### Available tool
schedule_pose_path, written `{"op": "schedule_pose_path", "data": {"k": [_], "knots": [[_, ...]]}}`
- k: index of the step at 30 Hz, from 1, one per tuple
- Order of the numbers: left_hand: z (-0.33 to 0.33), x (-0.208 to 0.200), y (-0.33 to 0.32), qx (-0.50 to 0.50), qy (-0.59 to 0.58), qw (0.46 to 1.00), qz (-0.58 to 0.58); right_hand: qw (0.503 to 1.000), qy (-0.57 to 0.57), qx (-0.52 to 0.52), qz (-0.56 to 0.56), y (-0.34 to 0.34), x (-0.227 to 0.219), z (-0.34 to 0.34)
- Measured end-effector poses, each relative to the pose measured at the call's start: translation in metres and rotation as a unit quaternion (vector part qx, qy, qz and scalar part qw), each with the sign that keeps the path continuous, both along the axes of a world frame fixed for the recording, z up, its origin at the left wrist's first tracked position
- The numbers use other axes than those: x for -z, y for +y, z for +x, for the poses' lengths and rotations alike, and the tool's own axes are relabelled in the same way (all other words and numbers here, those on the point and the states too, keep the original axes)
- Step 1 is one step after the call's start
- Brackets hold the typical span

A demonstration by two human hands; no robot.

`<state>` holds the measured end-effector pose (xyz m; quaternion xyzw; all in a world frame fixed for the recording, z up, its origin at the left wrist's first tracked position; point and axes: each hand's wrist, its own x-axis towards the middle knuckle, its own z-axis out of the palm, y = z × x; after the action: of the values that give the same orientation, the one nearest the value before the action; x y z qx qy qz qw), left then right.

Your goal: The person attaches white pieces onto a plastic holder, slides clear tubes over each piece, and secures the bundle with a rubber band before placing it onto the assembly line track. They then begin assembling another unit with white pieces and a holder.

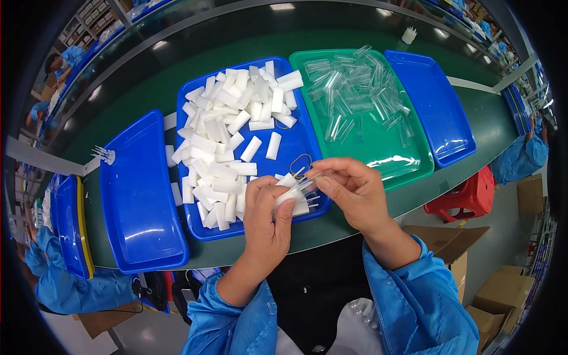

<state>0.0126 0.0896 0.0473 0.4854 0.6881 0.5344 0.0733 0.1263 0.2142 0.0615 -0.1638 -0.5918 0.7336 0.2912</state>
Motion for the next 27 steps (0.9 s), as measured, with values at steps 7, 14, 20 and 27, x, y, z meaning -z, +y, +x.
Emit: {"op": "schedule_pose_path", "data": {"k": [7,14,20,27], "knots": [[0.0,0.0,-0.002,0.016,0.008,0.999,-0.031,0.992,-0.064,0.029,0.103,0.001,-0.003,0.003],[0.001,0.001,-0.002,0.037,0.035,0.998,-0.021,0.987,-0.065,0.03,0.141,0.003,-0.01,0.005],[0.009,0.004,-0.005,0.053,-0.03,0.998,-0.004,0.99,-0.073,0.001,0.117,0.002,-0.009,0.007],[0.014,0.031,0.004,0.039,-0.048,0.992,0.114,0.99,-0.086,-0.026,0.11,-0.01,-0.008,0.005]]}}
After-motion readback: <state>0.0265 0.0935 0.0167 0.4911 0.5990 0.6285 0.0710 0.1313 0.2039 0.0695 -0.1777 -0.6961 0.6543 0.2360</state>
